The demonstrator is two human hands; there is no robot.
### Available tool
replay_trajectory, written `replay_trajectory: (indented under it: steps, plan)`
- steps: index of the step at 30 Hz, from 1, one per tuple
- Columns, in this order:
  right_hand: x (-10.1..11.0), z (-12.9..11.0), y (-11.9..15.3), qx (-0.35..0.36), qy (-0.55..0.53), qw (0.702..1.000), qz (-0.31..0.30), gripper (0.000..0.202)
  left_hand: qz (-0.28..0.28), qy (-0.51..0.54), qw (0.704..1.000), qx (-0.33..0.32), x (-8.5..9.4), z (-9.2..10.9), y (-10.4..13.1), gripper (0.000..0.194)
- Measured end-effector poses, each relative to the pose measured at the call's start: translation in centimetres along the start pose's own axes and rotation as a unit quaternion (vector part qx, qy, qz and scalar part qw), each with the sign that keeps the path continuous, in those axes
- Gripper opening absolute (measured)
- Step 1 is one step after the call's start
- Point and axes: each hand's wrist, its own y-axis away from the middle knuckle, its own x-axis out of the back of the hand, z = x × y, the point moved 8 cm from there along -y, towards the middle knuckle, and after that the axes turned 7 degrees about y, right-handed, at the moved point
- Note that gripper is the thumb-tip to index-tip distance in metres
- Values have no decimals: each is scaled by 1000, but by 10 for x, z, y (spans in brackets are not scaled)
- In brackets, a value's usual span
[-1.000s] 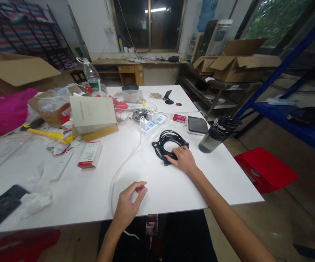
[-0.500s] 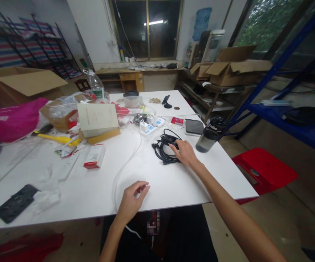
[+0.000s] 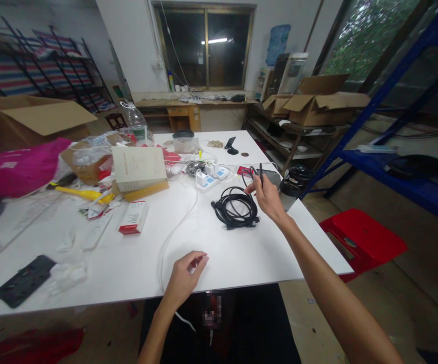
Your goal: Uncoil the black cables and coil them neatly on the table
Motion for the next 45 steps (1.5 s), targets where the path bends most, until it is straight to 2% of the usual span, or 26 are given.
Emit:
replay_trajectory:
  steps: [5,11,14,17,19,20,23,25,28,30,32,34,37,39,42,44,45]
  plan:
    - [54,-48,2,23,-110,987,114,50,-1,0,1000,3,0,-2,0,32]
    - [119,-124,29,91,-260,934,226,40,-6,13,1000,16,-3,2,-2,35]
    - [129,-147,52,100,-305,917,235,35,-19,80,996,14,-12,18,5,48]
    - [113,-150,82,69,-334,921,189,33,-45,208,977,7,-26,43,27,78]
    - [91,-141,108,28,-329,932,151,31,-43,289,956,16,-32,57,47,92]
    - [79,-134,121,3,-317,939,133,31,-38,316,948,28,-35,61,57,92]
    - [41,-113,159,-62,-291,953,59,34,-3,339,937,87,-35,60,82,66]
    - [21,-100,178,-98,-291,952,4,36,46,343,931,114,-26,55,90,53]
    - [11,-84,196,-115,-286,950,-45,39,137,366,911,130,-3,48,88,47]
    - [22,-71,201,-101,-246,964,-30,41,171,394,892,142,13,48,81,41]
    - [43,-52,206,-101,-181,978,16,43,196,431,869,148,31,51,72,37]
    - [69,-23,213,-140,-142,978,66,45,224,460,845,156,52,53,67,32]
    - [110,27,229,-239,-158,946,152,49,270,479,818,168,88,51,64,27]
    - [137,55,239,-281,-178,918,214,50,302,484,805,159,110,50,63,24]
    - [176,81,253,-295,-187,885,307,51,341,489,791,136,135,50,64,19]
    - [199,88,260,-286,-163,873,361,47,357,494,782,129,143,50,65,17]
    - [207,88,261,-266,-148,877,372,44,362,497,778,128,145,49,66,18]
